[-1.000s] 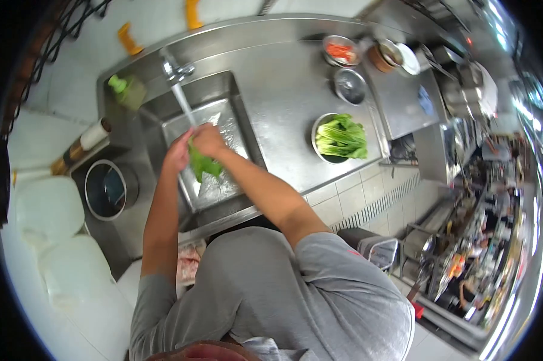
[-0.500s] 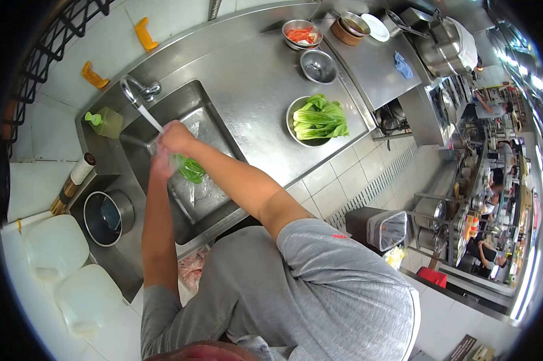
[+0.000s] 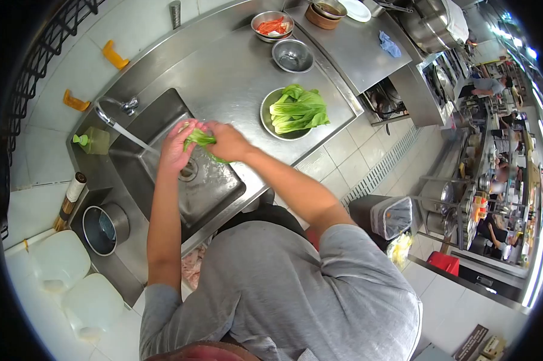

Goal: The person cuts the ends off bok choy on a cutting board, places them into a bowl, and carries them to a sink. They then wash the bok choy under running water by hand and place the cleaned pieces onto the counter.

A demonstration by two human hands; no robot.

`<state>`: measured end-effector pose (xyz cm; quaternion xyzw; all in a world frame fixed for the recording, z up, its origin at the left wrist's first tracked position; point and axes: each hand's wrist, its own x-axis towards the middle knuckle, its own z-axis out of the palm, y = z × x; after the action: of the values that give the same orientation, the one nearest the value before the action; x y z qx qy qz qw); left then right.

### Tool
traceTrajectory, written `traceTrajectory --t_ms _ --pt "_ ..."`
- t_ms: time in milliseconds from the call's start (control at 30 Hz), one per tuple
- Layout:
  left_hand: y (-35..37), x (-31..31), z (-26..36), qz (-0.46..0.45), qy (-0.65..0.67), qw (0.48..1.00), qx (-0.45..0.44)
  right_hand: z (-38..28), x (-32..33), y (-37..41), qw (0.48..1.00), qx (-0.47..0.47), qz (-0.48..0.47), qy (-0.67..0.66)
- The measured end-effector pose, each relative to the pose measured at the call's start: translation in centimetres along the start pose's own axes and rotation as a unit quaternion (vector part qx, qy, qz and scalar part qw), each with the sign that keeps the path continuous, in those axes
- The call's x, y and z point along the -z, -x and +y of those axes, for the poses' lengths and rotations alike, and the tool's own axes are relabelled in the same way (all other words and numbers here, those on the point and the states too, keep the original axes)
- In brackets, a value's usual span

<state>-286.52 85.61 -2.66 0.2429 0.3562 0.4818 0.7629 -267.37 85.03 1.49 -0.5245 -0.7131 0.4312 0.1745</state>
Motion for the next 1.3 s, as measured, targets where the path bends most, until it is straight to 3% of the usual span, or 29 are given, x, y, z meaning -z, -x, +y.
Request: traceTrajectory --t_ms 100,200,300,400,533,633,733,833,933,1067,1167,1300 --pt "-0.7 -4.9 0.5 -0.074 -0.061 0.995 -0.008 0.4 7.8 3.1 0.994 0.047 -0.02 0.092" --pt "-1.5 -8.5 0.3 -0.046 -0.135 0.99 -0.015 1.8 14.2 5.3 0.969 0.059 -0.005 0.24" --pt "-3.6 -8.9 -1.5 -0.035 -0.177 0.984 -0.011 3.6 18.4 6.3 0.954 0.04 -0.035 0.295" --pt "-6.4 -8.2 -5.6 -0.011 -0.261 0.965 0.025 6.9 19.3 6.1 0.94 0.015 -0.064 0.334" --pt "-8.3 -9.8 -8.8 0.009 -0.352 0.932 0.088 8.3 20.7 7.3 0.952 0.081 0.123 0.267" --pt "-9.7 -11.1 -11.2 0.034 -0.385 0.917 0.094 9.4 19.8 7.9 0.96 0.038 0.1 0.259" --pt "-11.0 -11.2 -12.6 0.031 -0.393 0.913 0.108 10.1 15.9 7.4 0.921 0.165 0.12 0.333" --pt "-11.6 -10.8 -12.8 0.036 -0.361 0.924 0.121 11.7 13.1 5.5 0.857 0.13 -0.037 0.498" --pt "-9.4 -9.5 -11.2 0.071 -0.275 0.954 0.099 9.3 14.0 5.6 0.916 0.208 0.043 0.341" --pt "-3.9 -4.4 -6.3 0.133 -0.246 0.957 0.07 2.7 13.4 3.3 0.94 0.261 0.144 0.165" --pt "0.0 1.0 -3.3 0.187 -0.184 0.965 0.025 -1.9 10.3 0.2 0.991 0.108 0.031 -0.079" --pt "5.9 7.0 0.0 0.267 -0.152 0.952 0.006 -7.3 2.5 -5.7 0.971 0.123 0.005 -0.203"
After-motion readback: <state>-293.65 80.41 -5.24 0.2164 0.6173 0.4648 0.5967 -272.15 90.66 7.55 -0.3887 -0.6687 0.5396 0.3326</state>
